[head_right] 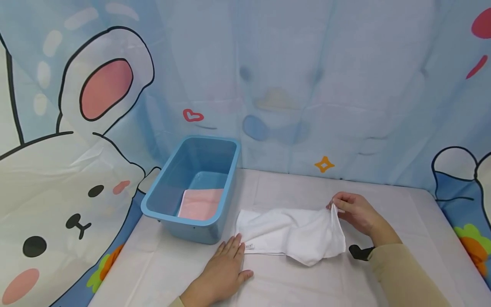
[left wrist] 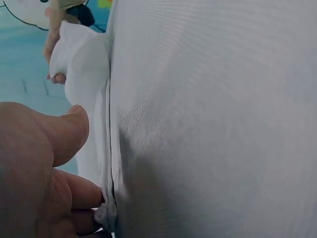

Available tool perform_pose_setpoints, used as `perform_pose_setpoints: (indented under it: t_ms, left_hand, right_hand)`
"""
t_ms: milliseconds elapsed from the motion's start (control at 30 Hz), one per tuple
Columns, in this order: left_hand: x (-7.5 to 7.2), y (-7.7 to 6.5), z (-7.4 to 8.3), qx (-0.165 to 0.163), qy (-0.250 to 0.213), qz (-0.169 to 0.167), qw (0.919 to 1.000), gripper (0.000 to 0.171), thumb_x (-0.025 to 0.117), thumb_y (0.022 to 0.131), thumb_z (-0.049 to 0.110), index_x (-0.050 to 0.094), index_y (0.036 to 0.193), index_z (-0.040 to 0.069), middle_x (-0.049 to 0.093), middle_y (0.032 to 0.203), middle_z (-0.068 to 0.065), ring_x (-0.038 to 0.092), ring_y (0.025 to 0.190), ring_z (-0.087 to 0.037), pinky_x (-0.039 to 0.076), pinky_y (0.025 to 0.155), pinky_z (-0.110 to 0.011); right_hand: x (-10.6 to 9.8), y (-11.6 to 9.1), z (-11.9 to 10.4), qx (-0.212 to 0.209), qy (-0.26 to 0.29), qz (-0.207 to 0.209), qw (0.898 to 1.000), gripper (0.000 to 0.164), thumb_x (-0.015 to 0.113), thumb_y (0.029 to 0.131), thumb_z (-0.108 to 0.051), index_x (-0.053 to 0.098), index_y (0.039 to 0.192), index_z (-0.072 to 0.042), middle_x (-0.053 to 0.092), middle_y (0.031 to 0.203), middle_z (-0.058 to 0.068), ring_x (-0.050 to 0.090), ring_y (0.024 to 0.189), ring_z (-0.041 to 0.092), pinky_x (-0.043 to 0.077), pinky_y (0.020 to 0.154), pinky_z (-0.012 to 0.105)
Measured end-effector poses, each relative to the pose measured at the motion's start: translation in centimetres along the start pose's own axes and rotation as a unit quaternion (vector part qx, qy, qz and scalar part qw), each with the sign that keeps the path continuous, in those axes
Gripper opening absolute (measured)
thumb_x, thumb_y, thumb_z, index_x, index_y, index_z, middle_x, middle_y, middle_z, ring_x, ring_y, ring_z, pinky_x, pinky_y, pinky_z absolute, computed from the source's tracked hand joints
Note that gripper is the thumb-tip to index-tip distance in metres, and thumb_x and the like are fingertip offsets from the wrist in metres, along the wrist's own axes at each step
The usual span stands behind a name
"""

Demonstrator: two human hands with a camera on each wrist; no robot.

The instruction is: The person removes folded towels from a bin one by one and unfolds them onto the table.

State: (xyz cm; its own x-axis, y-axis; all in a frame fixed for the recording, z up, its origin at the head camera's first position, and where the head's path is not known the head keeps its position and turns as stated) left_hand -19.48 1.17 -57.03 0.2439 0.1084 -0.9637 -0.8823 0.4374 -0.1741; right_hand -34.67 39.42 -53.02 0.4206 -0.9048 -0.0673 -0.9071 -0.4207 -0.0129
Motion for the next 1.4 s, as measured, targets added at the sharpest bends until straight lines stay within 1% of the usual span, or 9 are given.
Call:
perform_pose_setpoints:
  t_ms: [200,433,567,667,800,900,1000,1200,1400]
  left_hand:
    - [0.1,0.1,0.0,0.002,0.003,0.005,1.0000,0.083,0.046,0.108,0.065,0.041,0.165,0.004,0.021,0.181,-0.014,0.022,0.168,-0.031,0.027,0.135,-0.049]
    - [0.3,0.2,0.0,0.005,0.008,0.009,0.9999,0.083,0.047,0.108,0.064,0.041,0.165,0.004,0.022,0.180,-0.015,0.023,0.168,-0.031,0.027,0.134,-0.050]
    - [0.2,0.1,0.1,0.003,0.000,0.006,1.0000,0.084,0.047,0.108,0.064,0.040,0.165,0.004,0.021,0.181,-0.015,0.022,0.168,-0.032,0.027,0.134,-0.050]
    - [0.2,0.1,0.2,0.000,-0.003,0.005,1.0000,0.085,0.047,0.108,0.065,0.040,0.165,0.004,0.020,0.181,-0.016,0.021,0.168,-0.033,0.027,0.134,-0.052]
    - [-0.2,-0.2,0.5,-0.013,-0.010,0.006,0.9998,0.087,0.048,0.106,0.066,0.039,0.165,0.003,0.019,0.180,-0.020,0.020,0.168,-0.038,0.027,0.134,-0.055]
    - [-0.8,-0.6,1.2,-0.020,-0.017,0.005,0.9996,0.090,0.048,0.106,0.067,0.037,0.166,0.001,0.019,0.179,-0.024,0.020,0.167,-0.042,0.027,0.133,-0.057]
    - [-1.3,-1.0,2.1,-0.022,-0.017,0.002,0.9996,0.091,0.048,0.106,0.068,0.035,0.167,0.002,0.020,0.178,-0.025,0.022,0.166,-0.043,0.028,0.132,-0.059]
    - [-1.6,-1.6,4.2,-0.024,0.004,-0.015,0.9996,0.093,0.047,0.102,0.074,0.035,0.169,0.010,0.025,0.179,-0.018,0.034,0.163,-0.040,0.034,0.130,-0.056]
    - [-0.6,-1.4,5.7,-0.032,0.013,-0.006,0.9994,0.098,0.047,0.099,0.079,0.030,0.171,0.015,0.026,0.178,-0.017,0.045,0.156,-0.042,0.042,0.125,-0.054]
  right_hand:
    - [-1.8,-0.4,1.1,0.042,-0.023,0.049,0.998,0.025,0.052,0.114,-0.018,0.068,0.117,0.001,0.080,0.119,-0.011,0.074,0.107,0.005,0.063,0.085,0.028]
    - [-2.7,-0.8,2.1,0.084,-0.029,0.070,0.994,0.029,0.058,0.113,-0.024,0.063,0.121,0.004,0.079,0.125,-0.014,0.076,0.107,0.005,0.065,0.085,0.031]
    - [-2.7,-0.6,2.1,0.111,-0.135,0.088,0.981,0.045,0.060,0.112,-0.034,0.057,0.134,0.004,0.076,0.133,-0.009,0.070,0.108,-0.007,0.062,0.088,0.024]
    - [-2.3,0.0,1.5,0.122,-0.245,0.097,0.957,0.055,0.061,0.110,-0.044,0.056,0.143,-0.001,0.071,0.143,0.007,0.063,0.107,-0.014,0.059,0.090,0.024]
    - [-1.3,1.2,0.1,0.114,-0.342,0.103,0.927,0.051,0.063,0.109,-0.042,0.060,0.144,-0.004,0.067,0.146,0.022,0.066,0.113,0.003,0.058,0.088,0.027]
    - [-0.3,2.2,-0.7,0.095,-0.366,0.095,0.921,0.044,0.066,0.109,-0.031,0.062,0.142,-0.002,0.069,0.142,0.024,0.068,0.124,0.029,0.056,0.089,0.028]
    - [0.9,3.3,-0.9,0.081,-0.373,0.076,0.921,0.042,0.069,0.106,-0.024,0.063,0.140,0.000,0.070,0.138,0.024,0.066,0.129,0.043,0.057,0.093,0.034]
    - [2.7,4.7,0.2,0.088,-0.394,0.042,0.914,0.038,0.074,0.103,-0.023,0.067,0.133,-0.002,0.074,0.126,0.017,0.069,0.117,0.036,0.057,0.099,0.051]
    - [3.1,5.3,1.3,0.094,-0.408,0.035,0.907,0.033,0.078,0.099,-0.022,0.071,0.127,-0.005,0.076,0.114,0.009,0.068,0.108,0.027,0.055,0.096,0.047]
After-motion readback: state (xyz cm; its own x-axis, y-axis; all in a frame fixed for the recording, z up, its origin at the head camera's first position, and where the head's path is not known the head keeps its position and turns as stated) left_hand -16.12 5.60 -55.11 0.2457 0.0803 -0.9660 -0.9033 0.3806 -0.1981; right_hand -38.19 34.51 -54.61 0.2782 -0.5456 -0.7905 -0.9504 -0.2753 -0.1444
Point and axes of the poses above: each hand's wrist, its own y-axis towards the middle knuckle, its own x-axis out of the palm, z = x × y, the point moved 7 cm from there along y, towards the middle knuckle
